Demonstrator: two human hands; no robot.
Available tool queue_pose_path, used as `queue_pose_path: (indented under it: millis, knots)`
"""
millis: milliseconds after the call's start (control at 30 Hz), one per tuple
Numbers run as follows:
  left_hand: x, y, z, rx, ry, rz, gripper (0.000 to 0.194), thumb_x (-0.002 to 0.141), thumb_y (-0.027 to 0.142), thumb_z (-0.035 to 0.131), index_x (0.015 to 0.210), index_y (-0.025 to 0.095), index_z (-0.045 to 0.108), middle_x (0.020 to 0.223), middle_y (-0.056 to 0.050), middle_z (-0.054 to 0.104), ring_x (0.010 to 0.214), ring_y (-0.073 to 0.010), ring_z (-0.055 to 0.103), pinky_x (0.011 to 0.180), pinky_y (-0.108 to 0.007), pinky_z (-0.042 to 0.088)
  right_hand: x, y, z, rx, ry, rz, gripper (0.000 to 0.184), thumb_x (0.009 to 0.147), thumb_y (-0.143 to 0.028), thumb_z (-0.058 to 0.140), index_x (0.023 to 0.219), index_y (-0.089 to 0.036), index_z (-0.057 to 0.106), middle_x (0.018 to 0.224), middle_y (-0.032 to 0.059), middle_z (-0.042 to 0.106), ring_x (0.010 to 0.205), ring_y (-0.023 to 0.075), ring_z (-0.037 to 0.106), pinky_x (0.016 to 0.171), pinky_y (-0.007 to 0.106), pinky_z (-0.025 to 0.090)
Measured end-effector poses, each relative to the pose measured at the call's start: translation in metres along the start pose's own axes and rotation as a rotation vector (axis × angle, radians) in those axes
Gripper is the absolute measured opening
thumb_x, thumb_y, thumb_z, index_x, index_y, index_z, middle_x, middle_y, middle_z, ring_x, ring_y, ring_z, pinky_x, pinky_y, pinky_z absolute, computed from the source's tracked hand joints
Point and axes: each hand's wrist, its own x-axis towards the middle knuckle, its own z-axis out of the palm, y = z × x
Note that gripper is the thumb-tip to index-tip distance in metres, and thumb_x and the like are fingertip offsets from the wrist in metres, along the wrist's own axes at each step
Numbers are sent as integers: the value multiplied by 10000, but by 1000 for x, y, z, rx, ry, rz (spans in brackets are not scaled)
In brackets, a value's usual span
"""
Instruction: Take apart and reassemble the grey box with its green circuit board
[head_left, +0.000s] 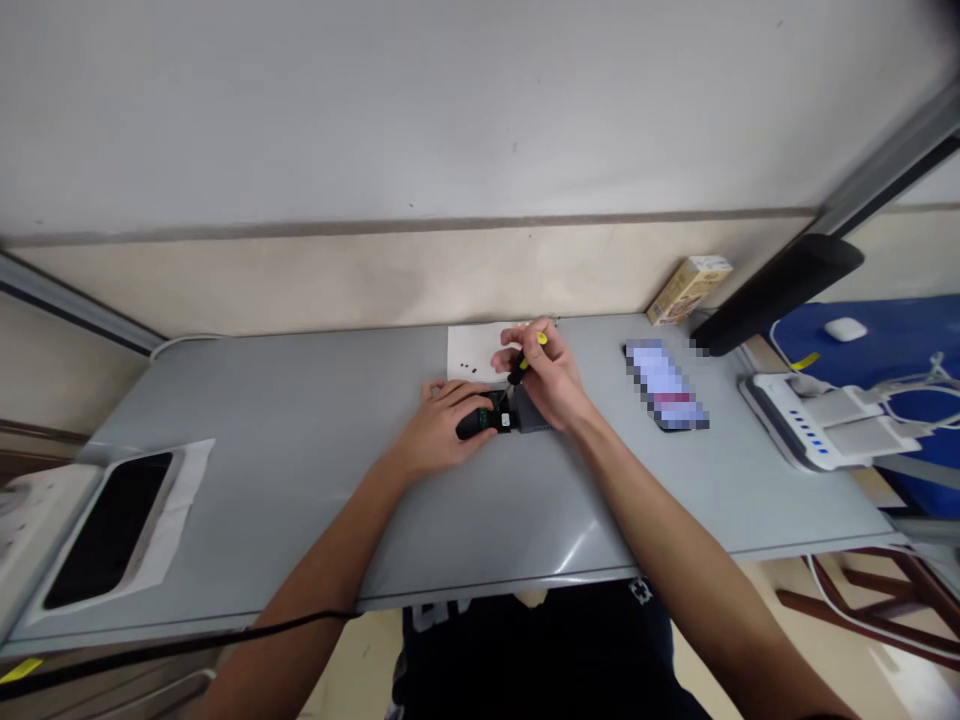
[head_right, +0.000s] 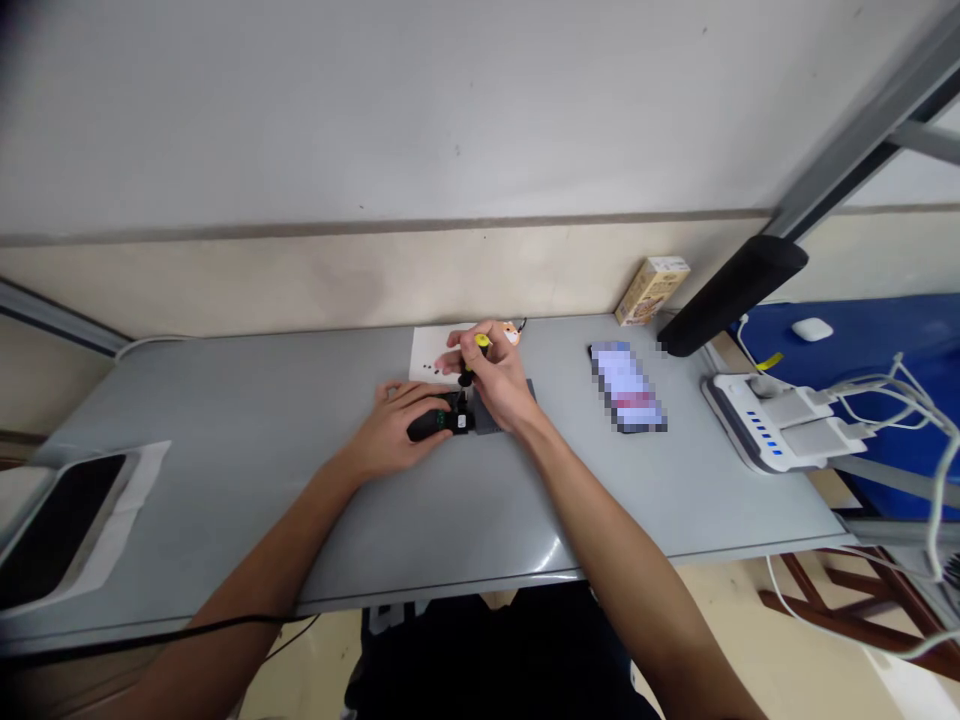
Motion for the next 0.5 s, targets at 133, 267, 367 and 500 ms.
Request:
queue_pose_path:
  millis: [133, 267, 367, 500]
  knots:
    - [-1, 0, 0, -6, 1, 0, 199, 949, 376, 660, 1120, 276, 671, 1379, -51, 660, 1234, -286, 600, 1066, -519, 328, 1, 4, 1, -21, 1, -45, 379, 923, -610, 634, 856, -266, 491, 621, -76, 390, 484, 95, 360, 493, 255, 306]
    - [-1, 0, 1, 3, 6, -17, 212, 949, 387, 659, 1125, 272, 674, 1381, -61, 657, 1237, -289, 598, 1076, -522, 329, 3, -1, 7, 39, 28, 56, 450, 957, -705, 469, 982, -271, 586, 702, -32, 449, 585, 130, 439, 573, 287, 409]
    - [-1, -1, 3, -1, 7, -16, 216, 950, 396, 656, 1125, 272, 680, 1382, -55, 657, 1237, -284, 599, 1075, -517, 335, 1, -5, 7, 40, 22, 67, 373, 927, -628, 599, 925, -255, 596, 847, -1, 538, 724, 135, 558, 700, 303, 482]
    - [-1, -1, 4, -6, 29, -10, 225, 948, 393, 662, 1137, 273, 681, 1378, -56, 662, 1245, -280, 596, 1087, -514, 335, -2, -3, 3, 10, 3, 39, 402, 864, -567, 730, 851, -254, 478, 919, -21, 588, 680, 111, 589, 671, 297, 477]
